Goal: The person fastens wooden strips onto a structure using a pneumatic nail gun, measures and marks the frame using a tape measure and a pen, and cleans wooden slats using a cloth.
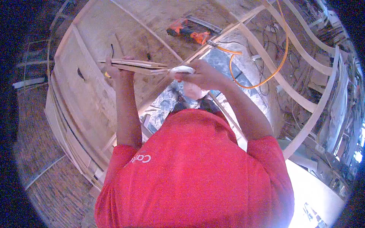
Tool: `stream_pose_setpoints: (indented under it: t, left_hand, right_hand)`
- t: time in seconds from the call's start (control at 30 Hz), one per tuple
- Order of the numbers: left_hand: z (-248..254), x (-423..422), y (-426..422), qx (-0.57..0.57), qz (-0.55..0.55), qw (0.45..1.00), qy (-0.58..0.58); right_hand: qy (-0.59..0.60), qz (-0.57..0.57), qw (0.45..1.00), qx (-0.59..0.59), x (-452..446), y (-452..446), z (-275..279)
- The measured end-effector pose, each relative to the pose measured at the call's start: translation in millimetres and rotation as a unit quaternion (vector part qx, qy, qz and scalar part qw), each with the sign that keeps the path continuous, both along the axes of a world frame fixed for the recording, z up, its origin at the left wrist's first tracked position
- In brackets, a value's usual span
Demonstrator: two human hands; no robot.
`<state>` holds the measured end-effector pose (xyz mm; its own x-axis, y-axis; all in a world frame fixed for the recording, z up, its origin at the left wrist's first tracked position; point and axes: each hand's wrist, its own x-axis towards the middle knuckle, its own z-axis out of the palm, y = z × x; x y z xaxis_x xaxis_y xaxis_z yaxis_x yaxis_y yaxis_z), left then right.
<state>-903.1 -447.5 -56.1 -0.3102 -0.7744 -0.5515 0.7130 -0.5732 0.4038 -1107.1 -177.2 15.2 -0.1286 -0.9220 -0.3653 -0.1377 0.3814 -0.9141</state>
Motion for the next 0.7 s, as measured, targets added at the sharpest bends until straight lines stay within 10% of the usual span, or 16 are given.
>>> stream_pose_setpoints:
  t: [0.7]
  left_hand:
    - [31.6, -29.3, 20.5, -0.014, 0.036, 0.999, -0.013]
  right_hand:
    - [-0.063, 0.014, 0.998, -0.026, -3.9, -0.9, 11.2]
